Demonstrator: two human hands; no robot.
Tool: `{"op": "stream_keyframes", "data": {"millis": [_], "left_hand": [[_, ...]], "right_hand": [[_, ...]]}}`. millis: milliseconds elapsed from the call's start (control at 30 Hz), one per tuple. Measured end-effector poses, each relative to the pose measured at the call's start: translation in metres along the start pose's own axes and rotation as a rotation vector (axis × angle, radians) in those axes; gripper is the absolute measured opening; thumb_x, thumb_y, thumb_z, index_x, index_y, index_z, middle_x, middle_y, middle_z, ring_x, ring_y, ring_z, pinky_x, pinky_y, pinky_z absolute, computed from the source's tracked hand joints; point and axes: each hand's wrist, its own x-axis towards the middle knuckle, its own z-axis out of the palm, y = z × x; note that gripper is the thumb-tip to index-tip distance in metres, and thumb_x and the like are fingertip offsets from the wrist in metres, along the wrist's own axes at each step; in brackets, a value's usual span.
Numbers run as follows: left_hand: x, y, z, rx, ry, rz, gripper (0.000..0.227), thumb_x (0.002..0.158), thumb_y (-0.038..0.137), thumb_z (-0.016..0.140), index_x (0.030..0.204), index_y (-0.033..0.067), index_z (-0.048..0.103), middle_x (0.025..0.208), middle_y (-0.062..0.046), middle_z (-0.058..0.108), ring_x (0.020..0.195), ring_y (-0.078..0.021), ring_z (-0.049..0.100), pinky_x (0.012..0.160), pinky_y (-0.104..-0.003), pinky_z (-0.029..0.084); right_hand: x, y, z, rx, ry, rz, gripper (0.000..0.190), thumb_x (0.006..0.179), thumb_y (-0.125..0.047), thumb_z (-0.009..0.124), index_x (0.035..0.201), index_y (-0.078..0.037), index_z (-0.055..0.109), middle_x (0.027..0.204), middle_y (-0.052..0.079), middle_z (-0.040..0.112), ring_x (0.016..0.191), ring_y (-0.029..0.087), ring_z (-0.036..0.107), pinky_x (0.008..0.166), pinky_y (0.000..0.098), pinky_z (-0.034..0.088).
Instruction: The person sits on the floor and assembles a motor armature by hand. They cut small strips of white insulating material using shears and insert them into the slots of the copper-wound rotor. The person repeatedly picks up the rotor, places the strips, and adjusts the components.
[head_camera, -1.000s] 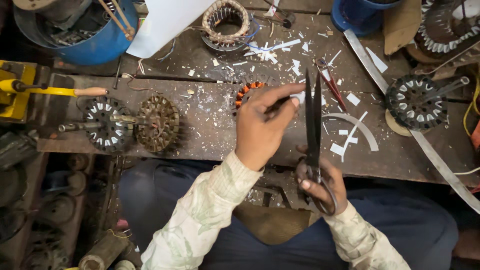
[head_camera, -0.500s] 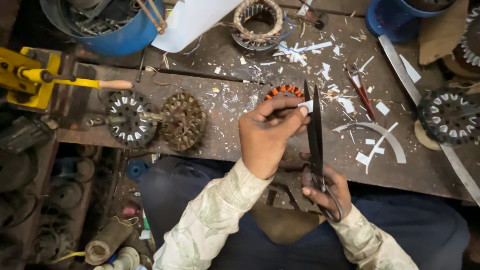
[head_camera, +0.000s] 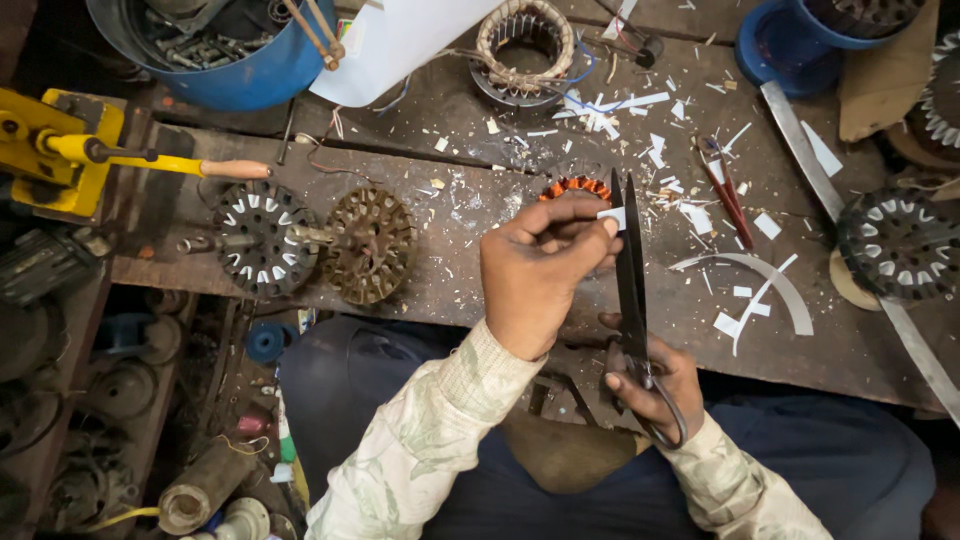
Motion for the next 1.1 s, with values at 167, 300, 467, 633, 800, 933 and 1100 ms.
{"op": "stream_keyframes", "data": {"millis": [167, 300, 467, 633, 800, 933, 1100], "left_hand": [[-0.002, 0.000, 0.002, -0.015, -0.002, -0.004, 0.024, 0.089, -0.005, 0.073, 0.112, -0.0109, 0.070, 0.096, -0.013, 0.075, 0.080, -0.0155, 0.073, 0.073, -0.028, 0.063], [-0.002, -0.001, 0.004, -0.016, -0.017, 0.027, 0.022, 0.091, -0.004, 0.071, 0.112, -0.0107, 0.069, 0.096, -0.014, 0.075, 0.082, -0.0151, 0.074, 0.074, -0.028, 0.064], [-0.004, 0.000, 0.002, -0.020, -0.034, 0.036, 0.020, 0.092, -0.004, 0.070, 0.111, -0.0094, 0.069, 0.094, -0.014, 0.074, 0.081, -0.0154, 0.074, 0.073, -0.028, 0.063], [-0.008, 0.010, 0.004, -0.068, -0.059, 0.127, 0.021, 0.093, -0.005, 0.068, 0.114, -0.0066, 0.067, 0.094, -0.009, 0.072, 0.080, -0.0126, 0.070, 0.073, -0.026, 0.060], [-0.012, 0.039, -0.006, -0.044, -0.037, 0.188, 0.028, 0.098, 0.002, 0.057, 0.125, 0.0026, 0.065, 0.091, 0.002, 0.064, 0.076, -0.0055, 0.057, 0.066, -0.021, 0.049], [-0.020, 0.043, -0.021, -0.027, -0.063, 0.244, 0.025, 0.105, 0.003, 0.057, 0.127, -0.0002, 0.068, 0.093, 0.001, 0.063, 0.081, -0.0065, 0.056, 0.073, -0.022, 0.048], [0.002, 0.047, -0.025, 0.202, 0.003, 0.355, 0.021, 0.102, 0.006, 0.066, 0.122, 0.0023, 0.069, 0.104, 0.002, 0.071, 0.085, -0.0057, 0.065, 0.071, -0.022, 0.053]], "right_hand": [[-0.002, -0.005, -0.001, -0.092, 0.020, 0.000, 0.064, 0.081, -0.012, 0.077, 0.140, 0.007, 0.059, 0.075, -0.003, 0.059, 0.067, 0.005, 0.052, 0.065, 0.0206, 0.045], [0.000, -0.013, -0.004, -0.136, 0.014, -0.009, 0.064, 0.081, -0.013, 0.077, 0.140, 0.006, 0.059, 0.074, -0.004, 0.059, 0.066, 0.005, 0.050, 0.065, 0.0202, 0.043], [-0.005, -0.019, 0.000, -0.133, 0.042, -0.005, 0.062, 0.082, -0.014, 0.077, 0.138, 0.006, 0.060, 0.075, -0.002, 0.061, 0.067, 0.006, 0.054, 0.065, 0.0215, 0.046], [0.002, -0.034, -0.003, -0.108, 0.173, -0.149, 0.064, 0.084, -0.014, 0.077, 0.142, 0.005, 0.056, 0.087, -0.001, 0.064, 0.079, 0.009, 0.059, 0.073, 0.0235, 0.047], [0.026, -0.051, -0.036, -0.530, 0.521, -0.132, 0.064, 0.088, -0.019, 0.084, 0.138, 0.002, 0.051, 0.092, 0.009, 0.068, 0.075, 0.020, 0.063, 0.066, 0.0343, 0.050], [0.024, -0.033, -0.045, -0.886, 0.580, -0.188, 0.063, 0.092, -0.023, 0.088, 0.133, 0.003, 0.049, 0.095, 0.015, 0.072, 0.083, 0.027, 0.072, 0.074, 0.0392, 0.055], [0.036, -0.016, -0.047, -1.129, 0.631, -0.344, 0.045, 0.092, -0.022, 0.090, 0.123, -0.001, 0.064, 0.100, 0.017, 0.073, 0.090, 0.032, 0.072, 0.079, 0.0412, 0.057]]}}
